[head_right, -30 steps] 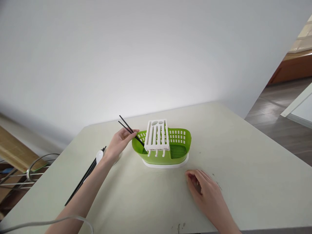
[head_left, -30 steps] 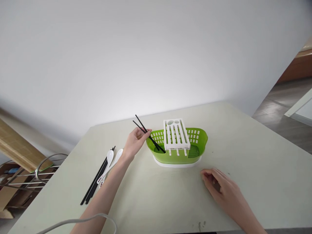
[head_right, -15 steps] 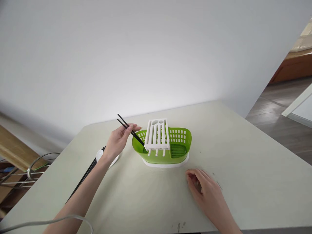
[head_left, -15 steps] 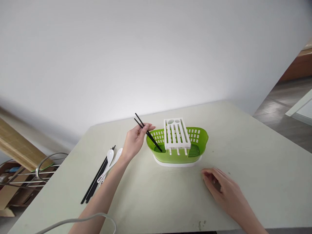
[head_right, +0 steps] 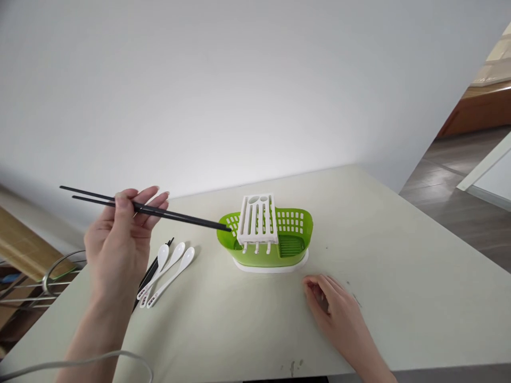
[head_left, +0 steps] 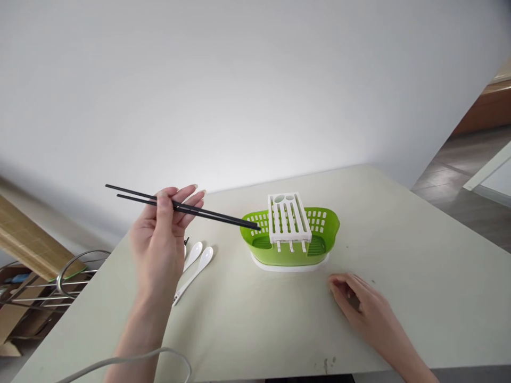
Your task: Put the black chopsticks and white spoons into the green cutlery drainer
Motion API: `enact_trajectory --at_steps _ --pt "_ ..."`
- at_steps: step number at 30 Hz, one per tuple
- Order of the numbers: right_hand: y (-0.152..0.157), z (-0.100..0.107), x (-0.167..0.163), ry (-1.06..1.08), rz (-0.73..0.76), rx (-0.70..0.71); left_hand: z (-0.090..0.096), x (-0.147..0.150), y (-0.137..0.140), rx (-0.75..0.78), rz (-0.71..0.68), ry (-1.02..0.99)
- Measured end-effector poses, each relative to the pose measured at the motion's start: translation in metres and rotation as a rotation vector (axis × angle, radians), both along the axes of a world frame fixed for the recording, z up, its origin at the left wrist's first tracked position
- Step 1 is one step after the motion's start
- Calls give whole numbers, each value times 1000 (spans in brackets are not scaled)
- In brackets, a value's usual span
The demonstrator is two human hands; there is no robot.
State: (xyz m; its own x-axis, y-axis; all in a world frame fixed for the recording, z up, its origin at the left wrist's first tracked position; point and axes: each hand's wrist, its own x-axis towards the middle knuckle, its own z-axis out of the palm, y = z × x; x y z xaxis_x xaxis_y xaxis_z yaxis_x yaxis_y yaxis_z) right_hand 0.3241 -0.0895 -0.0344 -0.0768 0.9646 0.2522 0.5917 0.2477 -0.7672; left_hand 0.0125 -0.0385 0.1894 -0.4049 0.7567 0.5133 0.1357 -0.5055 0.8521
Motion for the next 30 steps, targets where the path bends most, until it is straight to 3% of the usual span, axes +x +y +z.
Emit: enact_trajectory --at_steps 4,10,14,17,21,30 --pt "-10 15 -10 147 102 -111 -8 -3 -28 -173 -95 -98" --pt "-37 73 -46 579 432 -324 -48 19 -66 -536 -367 -84" --pt "-40 99 -64 495 576 -442 -64 34 -72 -618 -428 -142" --pt "-37 100 -68 396 653 -477 -67 38 -71 -634 -415 -215" --pt "-37 90 -67 398 623 -526 -69 36 -67 -637 -439 -270" --pt "-41 70 -64 369 665 -445 -70 33 -64 -662 -469 -295"
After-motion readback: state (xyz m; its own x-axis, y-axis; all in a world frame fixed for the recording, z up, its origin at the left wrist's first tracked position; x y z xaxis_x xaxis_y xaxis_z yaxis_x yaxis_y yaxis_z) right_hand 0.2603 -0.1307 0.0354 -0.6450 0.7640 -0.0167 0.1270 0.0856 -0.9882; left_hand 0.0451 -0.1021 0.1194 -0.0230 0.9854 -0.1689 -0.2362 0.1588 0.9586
